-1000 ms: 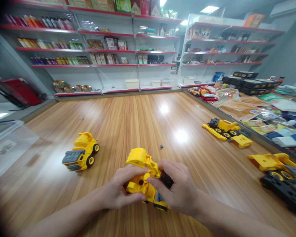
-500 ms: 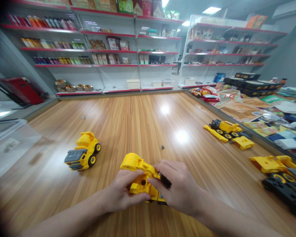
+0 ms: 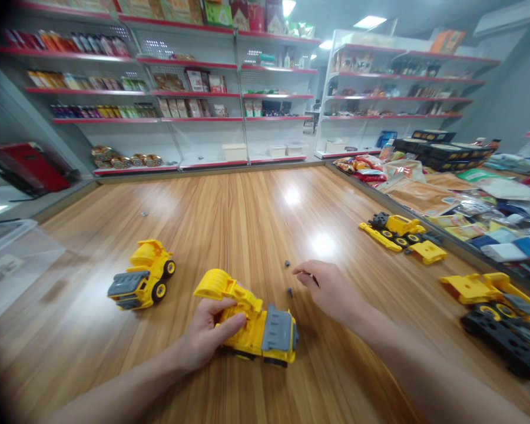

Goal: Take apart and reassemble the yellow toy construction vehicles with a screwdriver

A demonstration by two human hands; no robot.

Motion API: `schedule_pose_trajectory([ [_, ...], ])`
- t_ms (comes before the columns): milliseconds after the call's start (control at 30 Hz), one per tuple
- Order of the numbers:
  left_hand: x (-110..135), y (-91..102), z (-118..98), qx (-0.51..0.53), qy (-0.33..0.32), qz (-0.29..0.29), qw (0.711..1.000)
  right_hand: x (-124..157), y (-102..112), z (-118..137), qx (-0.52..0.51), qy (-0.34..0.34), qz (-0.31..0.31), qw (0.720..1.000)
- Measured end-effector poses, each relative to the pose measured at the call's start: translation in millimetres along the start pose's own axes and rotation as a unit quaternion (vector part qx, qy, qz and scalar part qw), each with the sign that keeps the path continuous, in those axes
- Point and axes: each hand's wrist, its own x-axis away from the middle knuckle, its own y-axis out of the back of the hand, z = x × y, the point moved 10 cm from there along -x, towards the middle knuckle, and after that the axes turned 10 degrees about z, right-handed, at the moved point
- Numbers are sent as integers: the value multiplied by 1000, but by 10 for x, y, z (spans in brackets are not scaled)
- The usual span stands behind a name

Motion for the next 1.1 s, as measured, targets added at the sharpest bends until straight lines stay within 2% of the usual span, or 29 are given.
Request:
schedule_pose_trajectory([
  [133, 71, 248, 74, -5, 17, -109, 994, -11, -208, -30, 18, 17, 52, 998],
  [233, 79, 320, 133, 28, 7, -129, 991, -2, -305, -21, 30, 21, 71, 997],
  [333, 40, 300, 172, 68, -1, -107, 992, 1, -260, -40, 39, 4, 46, 998],
  [467, -20, 236, 68, 79, -14, -58, 995, 85, -24, 103, 36, -6, -28, 999],
  [500, -29, 223, 21, 75, -19, -46, 996, 127, 42, 193, 26, 5, -48, 999],
  [567, -42, 198, -72, 65, -29, -24, 997, 235, 158, 450, -23, 74, -83, 994],
  [667, -54, 140, -172, 53, -43, 11, 998, 348, 24, 835, -66, 191, -7, 979],
  [767, -64, 50, -212, 45, -47, 50, 997, 400, -153, 983, -53, 238, 41, 969],
  [900, -68, -48, -181, 39, -31, 77, 996, 348, -170, 857, -27, 198, -6, 980],
  [1100, -76, -42, -102, 33, -29, 57, 997, 307, -142, 718, -37, 128, -50, 990],
])
